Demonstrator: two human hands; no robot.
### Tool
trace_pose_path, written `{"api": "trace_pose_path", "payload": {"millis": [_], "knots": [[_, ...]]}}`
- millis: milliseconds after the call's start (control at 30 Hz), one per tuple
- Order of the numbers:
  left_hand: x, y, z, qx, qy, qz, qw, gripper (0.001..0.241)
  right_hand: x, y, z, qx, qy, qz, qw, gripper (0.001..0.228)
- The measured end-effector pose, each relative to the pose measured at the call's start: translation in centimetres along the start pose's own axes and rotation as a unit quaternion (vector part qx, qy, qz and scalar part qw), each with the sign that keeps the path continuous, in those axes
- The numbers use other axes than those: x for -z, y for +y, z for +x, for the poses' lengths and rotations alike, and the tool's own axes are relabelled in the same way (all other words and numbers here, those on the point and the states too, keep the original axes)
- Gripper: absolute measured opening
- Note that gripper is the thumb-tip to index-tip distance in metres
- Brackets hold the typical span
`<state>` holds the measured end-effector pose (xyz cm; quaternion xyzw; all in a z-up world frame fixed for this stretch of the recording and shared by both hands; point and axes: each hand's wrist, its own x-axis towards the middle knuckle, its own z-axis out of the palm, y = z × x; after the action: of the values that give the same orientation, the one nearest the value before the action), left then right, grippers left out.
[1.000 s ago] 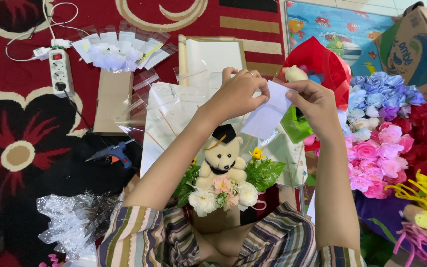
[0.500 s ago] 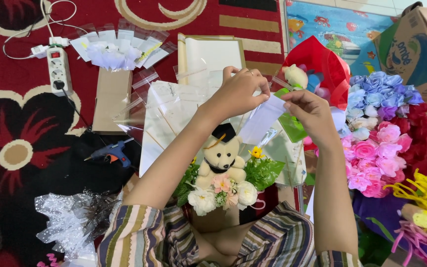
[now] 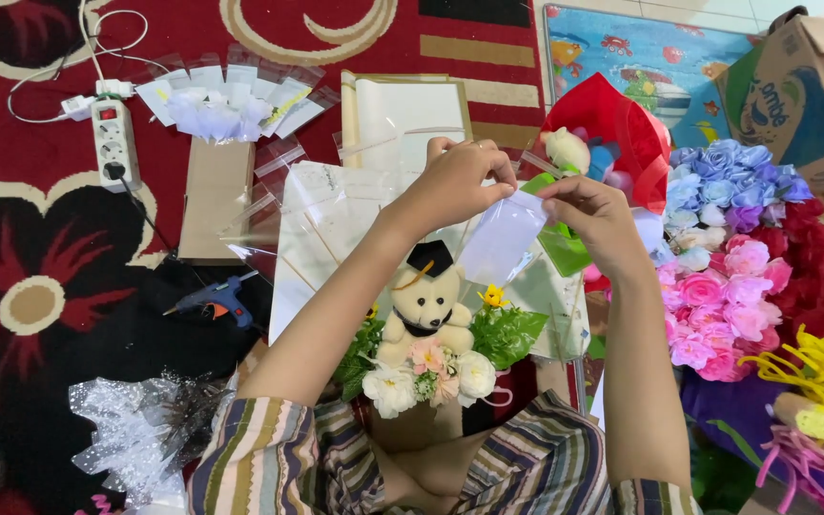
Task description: Preparing and inserting small decorative cards into a teddy bear floral bouquet
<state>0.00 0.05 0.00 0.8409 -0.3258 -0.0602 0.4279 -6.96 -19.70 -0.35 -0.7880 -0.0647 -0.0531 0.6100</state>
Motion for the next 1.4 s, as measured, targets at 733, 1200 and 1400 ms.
{"api": "trace_pose_path", "payload": {"millis": [733, 1200, 1400], "knots": [[-0.6, -0.5, 0.3, 0.003, -0.004, 0.009, 1.000, 0.008, -0.1, 0.9, -1.2, 0.009, -0.056, -0.019, 0.998, 0.015], [-0.8, -0.7, 0.4, 0.013, -0.005, 0.006, 1.000, 0.007, 0.0, 4.5, 0.1, 0.016, -0.120, 0.143, 0.982, 0.042], [-0.7, -0.5, 0.3, 0.014, -0.008, 0.000, 1.000, 0.006, 0.3, 4.7, 0.0, 0.002, -0.120, 0.148, 0.982, 0.052]]}}
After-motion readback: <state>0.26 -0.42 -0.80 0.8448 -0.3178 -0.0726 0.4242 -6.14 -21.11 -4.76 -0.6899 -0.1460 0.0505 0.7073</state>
